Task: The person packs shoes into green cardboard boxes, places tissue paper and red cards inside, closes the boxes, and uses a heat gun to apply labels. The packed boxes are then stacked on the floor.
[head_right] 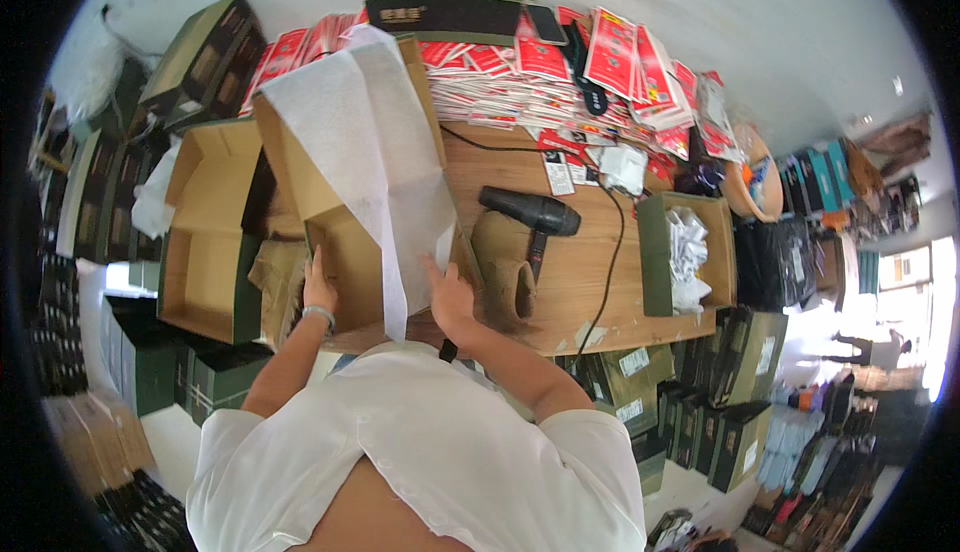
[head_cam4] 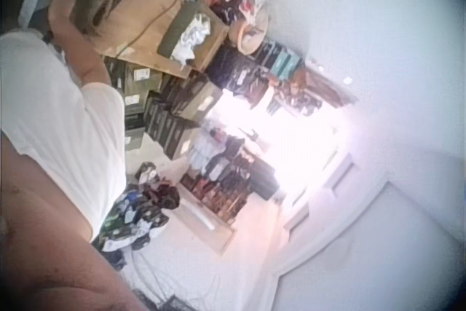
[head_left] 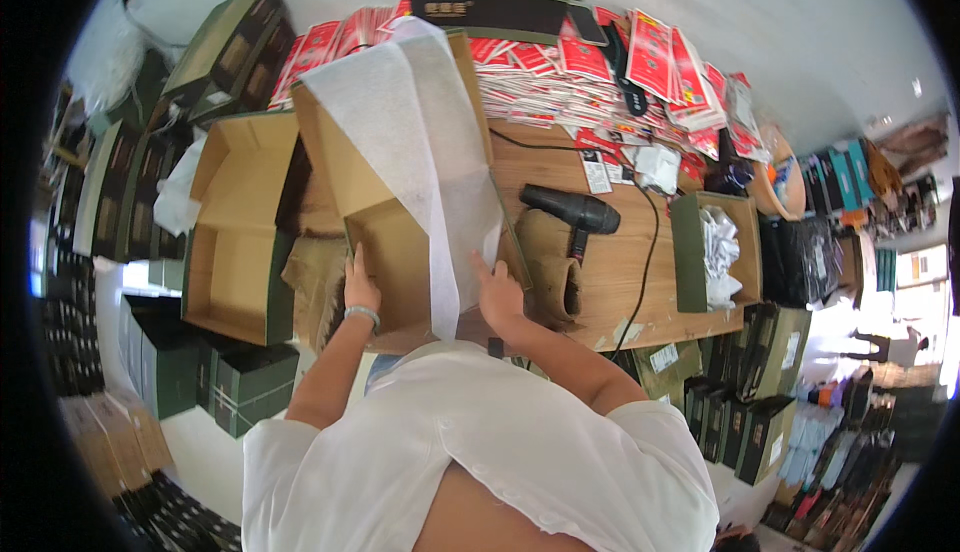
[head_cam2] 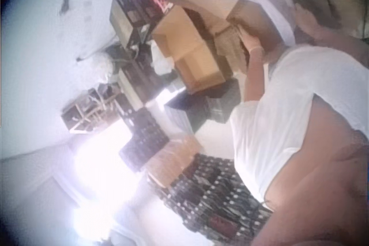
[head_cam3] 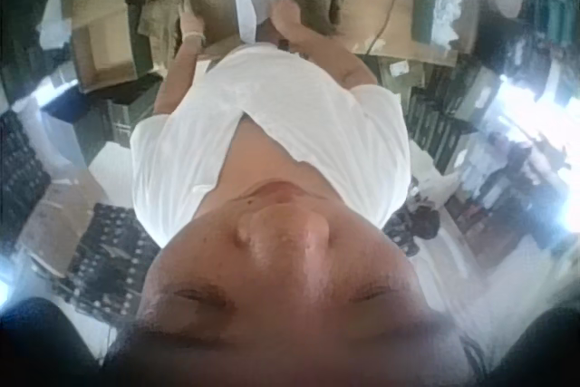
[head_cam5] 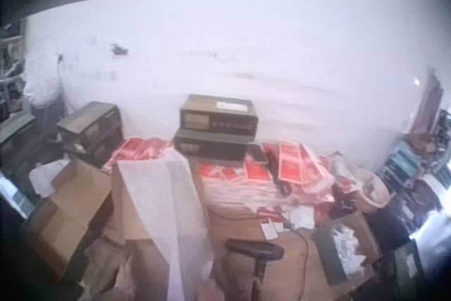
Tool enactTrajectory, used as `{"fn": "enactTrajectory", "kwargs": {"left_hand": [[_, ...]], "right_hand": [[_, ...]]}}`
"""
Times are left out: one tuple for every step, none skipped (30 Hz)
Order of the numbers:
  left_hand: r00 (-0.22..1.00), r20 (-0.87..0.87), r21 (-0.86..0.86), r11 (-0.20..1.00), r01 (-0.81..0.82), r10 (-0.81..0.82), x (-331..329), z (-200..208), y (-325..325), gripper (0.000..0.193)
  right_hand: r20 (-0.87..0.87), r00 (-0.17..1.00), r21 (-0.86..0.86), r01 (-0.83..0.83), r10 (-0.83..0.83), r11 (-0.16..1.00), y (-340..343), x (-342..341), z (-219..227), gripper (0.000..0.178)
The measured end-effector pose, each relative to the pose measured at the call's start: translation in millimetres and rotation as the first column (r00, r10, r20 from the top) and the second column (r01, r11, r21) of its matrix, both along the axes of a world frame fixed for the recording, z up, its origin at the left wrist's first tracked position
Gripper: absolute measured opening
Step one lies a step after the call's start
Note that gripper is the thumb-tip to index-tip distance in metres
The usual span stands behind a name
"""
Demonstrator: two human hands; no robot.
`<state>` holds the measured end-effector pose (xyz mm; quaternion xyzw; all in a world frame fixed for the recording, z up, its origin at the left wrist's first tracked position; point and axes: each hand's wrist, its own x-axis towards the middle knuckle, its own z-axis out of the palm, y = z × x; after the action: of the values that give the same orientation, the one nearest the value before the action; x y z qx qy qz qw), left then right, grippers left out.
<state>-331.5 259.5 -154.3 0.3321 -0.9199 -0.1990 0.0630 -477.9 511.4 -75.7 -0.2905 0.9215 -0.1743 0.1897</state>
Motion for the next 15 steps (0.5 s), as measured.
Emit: {"fn": "enactTrajectory", "kwargs": {"left_hand": [[0.998, 0.005, 0.125, 0.991, -0.055, 0.055, -7, 21, 3, 0.081], [0.999, 0.004, 0.159, 0.986, -0.054, 0.054, -3, 25, -6, 0.079], [0.999, 0.000, 0.194, 0.980, -0.045, 0.046, 2, 26, -17, 0.076], [0.999, -0.005, 0.228, 0.973, -0.035, 0.037, 7, 26, -28, 0.074], [0.997, 0.077, 0.220, 0.975, -0.033, 0.016, 13, 23, -37, 0.059], [0.992, 0.114, 0.226, 0.971, -0.075, 0.050, 8, 35, -37, 0.056], [0.985, 0.152, 0.231, 0.966, -0.117, 0.083, 0, 46, -33, 0.053], [0.975, 0.188, 0.233, 0.959, -0.158, 0.115, -6, 57, -26, 0.051], [0.964, 0.142, 0.001, 0.974, -0.226, 0.223, -13, 56, -14, 0.046], [0.968, 0.057, -0.027, 0.969, -0.245, 0.246, -18, 58, -6, 0.044], [0.965, -0.029, -0.052, 0.964, -0.261, 0.260, -28, 74, 3, 0.043], [0.955, -0.113, -0.076, 0.956, -0.284, 0.274, -34, 84, 6, 0.041], [0.924, -0.321, -0.019, 0.973, -0.228, 0.210, -41, 73, 1, 0.041], [0.928, -0.279, 0.165, 0.964, -0.208, 0.248, -51, 73, 1, 0.048], [0.876, -0.327, 0.428, 0.882, -0.197, 0.354, -64, 75, 6, 0.049]], "right_hand": [[0.052, 0.999, 0.013, -0.001, 0.001, 1.000, 0, 4, 1, 0.065], [0.103, 0.994, 0.021, -0.024, 0.022, 0.999, -2, 10, 7, 0.064], [0.150, 0.988, 0.032, -0.040, 0.034, 0.999, -5, 14, 11, 0.064], [0.159, 0.985, 0.014, -0.067, 0.064, 0.998, -10, 18, 13, 0.064], [0.171, 0.981, 0.002, -0.096, 0.095, 0.995, -16, 25, 14, 0.063], [0.181, 0.977, -0.007, -0.111, 0.111, 0.994, -20, 30, 14, 0.063], [0.205, 0.975, -0.050, -0.083, 0.092, 0.995, -22, 34, 9, 0.061], [0.228, 0.971, -0.092, -0.055, 0.075, 0.994, -25, 37, 0, 0.059], [0.252, 0.966, -0.133, -0.026, 0.059, 0.991, -28, 38, -7, 0.057], [0.266, 0.963, -0.109, -0.003, 0.032, 0.994, -28, 39, -13, 0.056], [0.279, 0.960, -0.082, 0.025, -0.001, 0.996, -26, 39, -18, 0.055], [0.292, 0.956, -0.056, 0.049, -0.030, 0.997, -25, 40, -22, 0.054], [0.273, 0.962, -0.084, 0.050, -0.026, 0.995, -25, 40, -25, 0.054], [0.254, 0.967, -0.108, 0.049, -0.021, 0.993, -24, 40, -29, 0.054], [0.237, 0.971, -0.130, 0.049, -0.017, 0.990, -21, 40, -33, 0.054]]}}
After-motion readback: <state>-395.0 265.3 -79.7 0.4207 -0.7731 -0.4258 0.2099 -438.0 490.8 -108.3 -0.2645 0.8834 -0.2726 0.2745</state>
